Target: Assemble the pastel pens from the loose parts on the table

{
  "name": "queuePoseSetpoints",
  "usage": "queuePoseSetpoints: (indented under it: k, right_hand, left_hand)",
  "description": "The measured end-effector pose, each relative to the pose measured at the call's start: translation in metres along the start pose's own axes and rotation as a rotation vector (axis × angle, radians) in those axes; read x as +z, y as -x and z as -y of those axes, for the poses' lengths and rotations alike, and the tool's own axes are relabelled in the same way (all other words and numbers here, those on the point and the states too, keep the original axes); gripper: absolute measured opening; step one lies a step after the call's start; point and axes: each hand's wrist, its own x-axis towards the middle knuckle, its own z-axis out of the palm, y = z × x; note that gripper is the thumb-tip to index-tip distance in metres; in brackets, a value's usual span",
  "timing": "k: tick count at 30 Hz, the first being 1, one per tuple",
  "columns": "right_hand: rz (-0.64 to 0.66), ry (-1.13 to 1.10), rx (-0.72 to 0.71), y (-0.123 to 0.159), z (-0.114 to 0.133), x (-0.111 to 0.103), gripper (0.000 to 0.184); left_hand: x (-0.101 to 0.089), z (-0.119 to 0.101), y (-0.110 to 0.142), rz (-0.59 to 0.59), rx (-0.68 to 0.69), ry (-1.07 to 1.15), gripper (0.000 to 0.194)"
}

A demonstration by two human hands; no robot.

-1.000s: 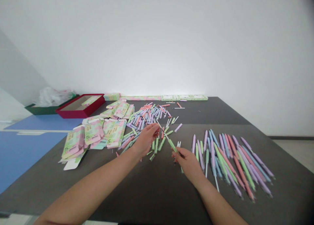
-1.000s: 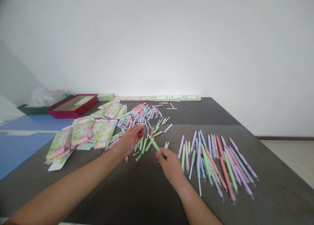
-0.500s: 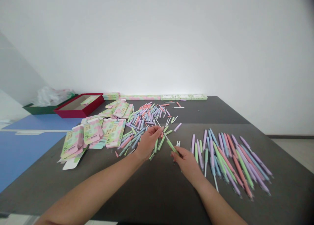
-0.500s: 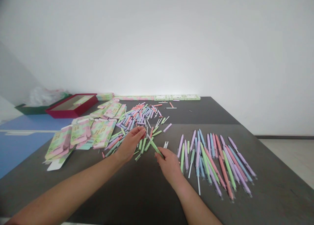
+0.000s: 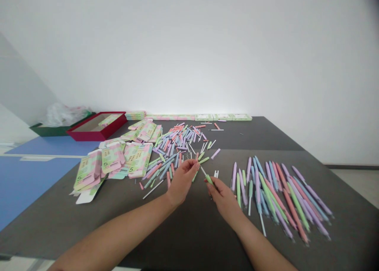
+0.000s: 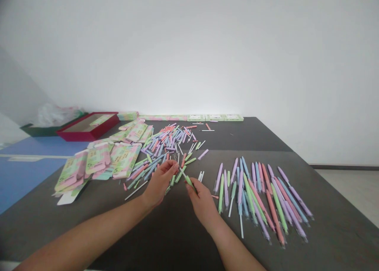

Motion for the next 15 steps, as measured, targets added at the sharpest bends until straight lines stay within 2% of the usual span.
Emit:
queuePoseSetpoints:
  k: [7,11,15]
  right_hand:
    - [0.023,-0.155,0.028,0.002,-0.002,0.002,0.033]
    - [-0.005,-0.251,0.060,0.002,-0.002,0.001,0.034]
    - [-0.100,-0.342,0.101,0.003,0.002,-0.004,0.036]
  left_hand:
    - [0.000,-0.009,0.008,0.032,0.011,0.056,0.015]
    - [-0.005,0.000,0.007,0.070,0.015,-0.017,0.020]
    - [-0.014,0.012,-0.010,0.043,-0.001,-0.134,0.027]
